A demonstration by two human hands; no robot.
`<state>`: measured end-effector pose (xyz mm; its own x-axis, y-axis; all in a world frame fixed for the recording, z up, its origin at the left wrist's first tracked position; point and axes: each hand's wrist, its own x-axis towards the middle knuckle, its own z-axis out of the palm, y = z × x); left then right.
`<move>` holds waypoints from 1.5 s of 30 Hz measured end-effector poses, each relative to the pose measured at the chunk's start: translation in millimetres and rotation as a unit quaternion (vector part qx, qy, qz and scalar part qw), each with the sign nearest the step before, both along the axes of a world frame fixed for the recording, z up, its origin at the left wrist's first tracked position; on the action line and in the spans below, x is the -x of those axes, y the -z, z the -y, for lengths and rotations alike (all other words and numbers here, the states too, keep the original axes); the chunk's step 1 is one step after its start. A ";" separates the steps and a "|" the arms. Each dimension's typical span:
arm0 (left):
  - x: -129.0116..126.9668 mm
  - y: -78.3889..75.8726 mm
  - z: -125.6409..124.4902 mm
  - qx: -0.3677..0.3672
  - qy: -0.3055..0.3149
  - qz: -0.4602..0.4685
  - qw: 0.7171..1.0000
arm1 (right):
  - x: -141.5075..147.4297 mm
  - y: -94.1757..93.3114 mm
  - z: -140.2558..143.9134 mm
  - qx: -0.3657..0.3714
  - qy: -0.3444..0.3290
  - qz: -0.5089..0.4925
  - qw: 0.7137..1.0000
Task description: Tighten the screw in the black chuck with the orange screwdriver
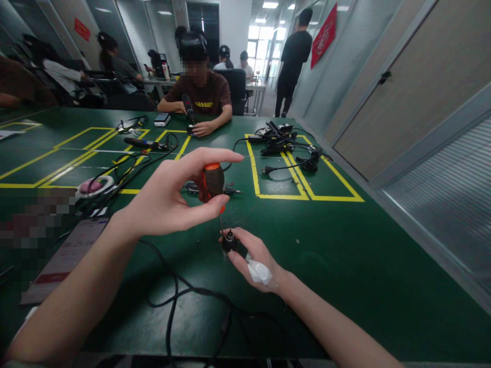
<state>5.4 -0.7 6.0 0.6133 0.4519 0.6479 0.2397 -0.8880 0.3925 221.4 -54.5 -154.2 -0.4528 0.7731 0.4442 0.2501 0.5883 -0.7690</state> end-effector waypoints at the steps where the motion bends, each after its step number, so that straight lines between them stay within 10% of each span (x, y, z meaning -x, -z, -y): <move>1: 0.0 -0.1 0.1 -0.002 0.001 0.002 1.000 | 0.0 0.1 0.1 -0.001 0.000 -0.001 1.000; 45: -0.1 -3.7 0.8 -0.045 -0.018 0.019 0.999 | 0.0 6.3 1.0 -0.013 0.000 -0.028 1.000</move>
<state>5.5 -1.5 9.7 0.5723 0.4117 0.7092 0.2578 -0.9113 0.3210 221.4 -55.5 -160.4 -0.4266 0.7614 0.4881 0.2073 0.6076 -0.7667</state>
